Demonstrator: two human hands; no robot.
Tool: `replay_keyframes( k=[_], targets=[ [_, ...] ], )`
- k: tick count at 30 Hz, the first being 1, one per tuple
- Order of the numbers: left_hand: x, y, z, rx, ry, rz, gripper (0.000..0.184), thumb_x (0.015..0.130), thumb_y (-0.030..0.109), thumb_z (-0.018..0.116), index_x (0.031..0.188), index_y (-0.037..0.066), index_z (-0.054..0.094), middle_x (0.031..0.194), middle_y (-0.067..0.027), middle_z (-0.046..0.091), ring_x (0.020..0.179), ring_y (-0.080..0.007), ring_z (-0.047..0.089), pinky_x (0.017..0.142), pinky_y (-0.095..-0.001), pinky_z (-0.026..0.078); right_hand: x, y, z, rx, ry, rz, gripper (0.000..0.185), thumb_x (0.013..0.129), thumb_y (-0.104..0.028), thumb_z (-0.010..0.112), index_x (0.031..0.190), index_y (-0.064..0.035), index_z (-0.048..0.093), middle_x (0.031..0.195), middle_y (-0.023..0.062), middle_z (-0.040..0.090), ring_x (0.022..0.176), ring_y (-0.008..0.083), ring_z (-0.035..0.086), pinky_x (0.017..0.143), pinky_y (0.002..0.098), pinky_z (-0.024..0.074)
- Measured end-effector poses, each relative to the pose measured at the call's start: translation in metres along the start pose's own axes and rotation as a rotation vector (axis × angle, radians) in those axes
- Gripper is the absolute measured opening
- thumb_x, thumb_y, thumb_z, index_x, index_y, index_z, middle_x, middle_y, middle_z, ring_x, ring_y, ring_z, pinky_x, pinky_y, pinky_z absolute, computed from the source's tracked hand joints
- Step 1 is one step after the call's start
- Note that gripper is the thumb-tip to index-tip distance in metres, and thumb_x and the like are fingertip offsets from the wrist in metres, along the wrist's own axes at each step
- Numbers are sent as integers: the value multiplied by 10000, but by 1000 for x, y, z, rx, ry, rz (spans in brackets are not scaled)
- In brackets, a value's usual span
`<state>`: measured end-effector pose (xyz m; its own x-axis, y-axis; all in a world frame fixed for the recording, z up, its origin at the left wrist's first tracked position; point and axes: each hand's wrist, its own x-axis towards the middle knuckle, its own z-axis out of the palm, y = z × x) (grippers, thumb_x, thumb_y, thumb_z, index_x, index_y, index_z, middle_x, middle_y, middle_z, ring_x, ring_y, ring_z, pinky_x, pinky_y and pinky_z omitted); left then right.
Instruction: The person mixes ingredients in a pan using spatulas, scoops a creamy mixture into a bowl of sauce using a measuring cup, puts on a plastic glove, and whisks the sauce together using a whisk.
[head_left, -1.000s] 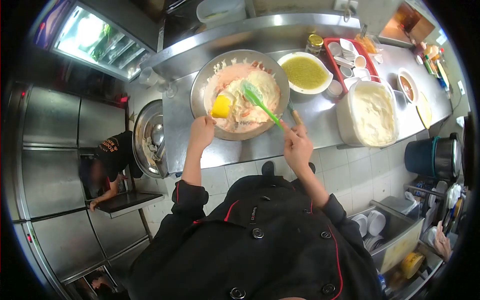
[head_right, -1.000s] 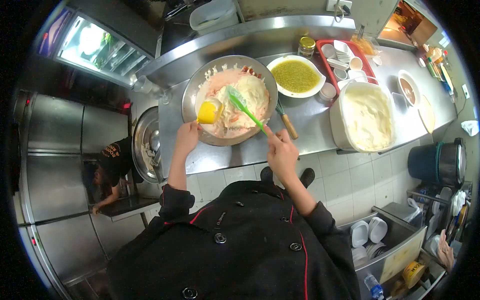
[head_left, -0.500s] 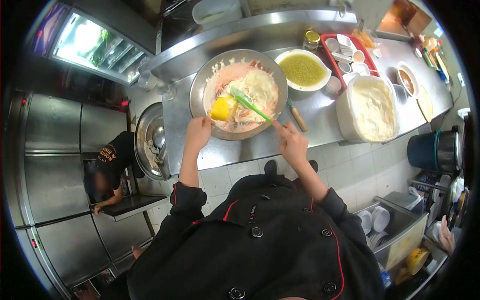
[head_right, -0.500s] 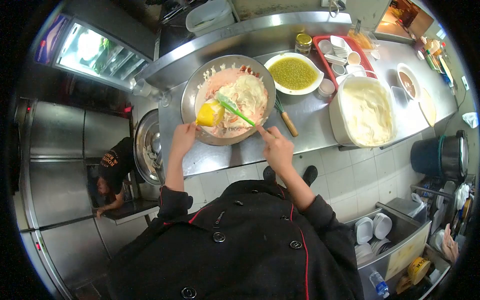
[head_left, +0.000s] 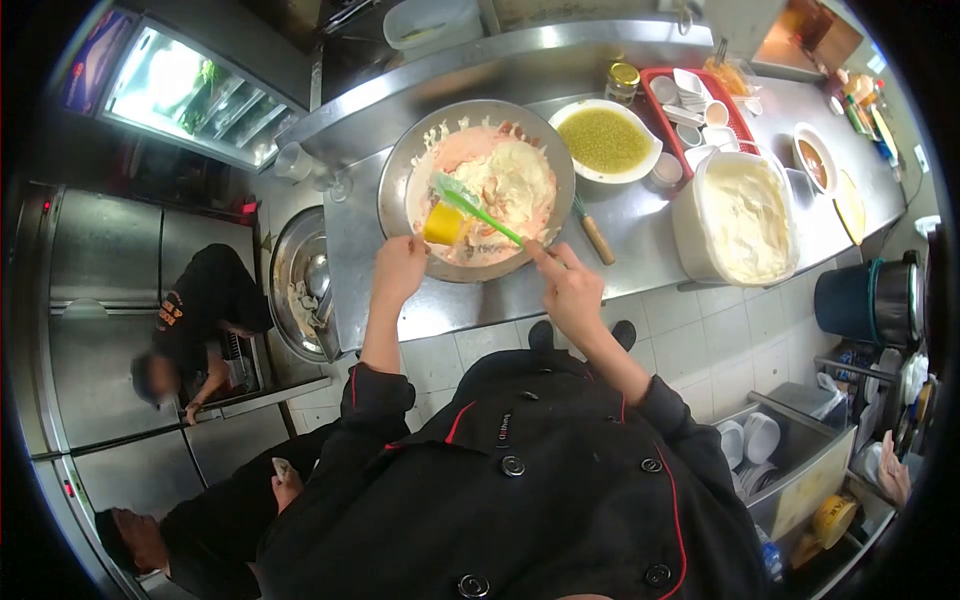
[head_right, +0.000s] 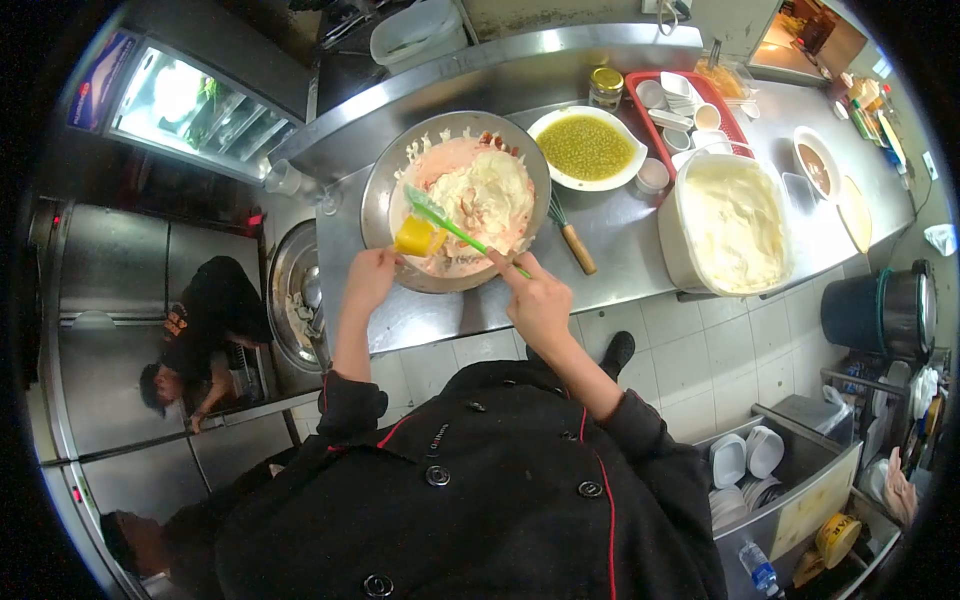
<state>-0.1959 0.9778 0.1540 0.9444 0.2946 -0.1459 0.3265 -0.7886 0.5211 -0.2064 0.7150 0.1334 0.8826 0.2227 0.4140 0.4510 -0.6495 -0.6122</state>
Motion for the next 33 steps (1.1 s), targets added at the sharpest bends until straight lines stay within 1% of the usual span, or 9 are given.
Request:
replay_keyframes(
  k=[5,8,11,19,22,25,28,31,33],
  targets=[
    [-5,2,-1,-28,-8,28,338,877,239,432,796,-7,650,740,-199,617,728,-343,598,686,-396,444,-2,10,8,40,-20,73,563,637,19,568,1150,-210,594,849,21,564,661,221,595,522,337,467],
    [-7,1,-1,-66,8,59,338,886,234,428,800,-9,646,736,-196,613,724,-336,596,684,-389,441,-2,11,9,99,-19,125,511,680,2,579,1149,-201,593,828,33,558,655,231,585,532,340,461],
    [-8,2,-2,-120,6,73,334,895,226,422,809,-12,640,738,-193,612,726,-324,596,682,-382,440,3,12,7,139,-56,194,476,712,-18,587,1153,-197,588,787,55,546,650,254,569,546,354,447],
    [-13,-1,-2,-241,25,115,328,915,229,401,837,-14,606,764,-177,614,719,-294,589,689,-357,436,9,19,0,248,-122,279,465,713,-30,596,1152,-182,586,737,121,536,669,326,545,593,397,426],
    [-12,0,-2,-301,46,153,337,929,245,387,842,-3,597,678,-121,574,651,-231,558,646,-335,424,4,22,4,271,-180,300,446,718,-40,595,1141,-179,593,737,137,539,681,337,550,602,406,427],
    [-4,-7,4,-421,17,48,345,939,258,372,827,10,584,559,-35,458,522,-135,466,517,-275,370,-1,22,9,207,-235,269,452,725,-45,584,1156,-182,582,754,130,545,681,335,556,608,412,435],
    [-1,-7,12,-822,-57,-91,341,957,316,350,822,61,531,501,68,298,395,-39,241,372,-221,184,-5,17,8,87,-225,263,488,728,-42,570,1191,-195,552,791,110,550,672,322,563,600,407,446],
    [1,-13,13,-949,-172,-292,308,951,332,350,845,84,499,502,79,287,369,-33,220,348,-212,147,-3,14,6,36,-151,269,534,724,-29,557,1225,-212,522,821,90,546,662,304,568,577,394,452],
    [3,-15,14,-991,-212,-357,301,947,340,350,843,95,490,501,80,284,364,-35,211,343,-209,141,-3,16,6,29,-112,249,553,720,-16,548,1232,-222,517,828,79,543,652,289,568,561,384,453]
  ],
)
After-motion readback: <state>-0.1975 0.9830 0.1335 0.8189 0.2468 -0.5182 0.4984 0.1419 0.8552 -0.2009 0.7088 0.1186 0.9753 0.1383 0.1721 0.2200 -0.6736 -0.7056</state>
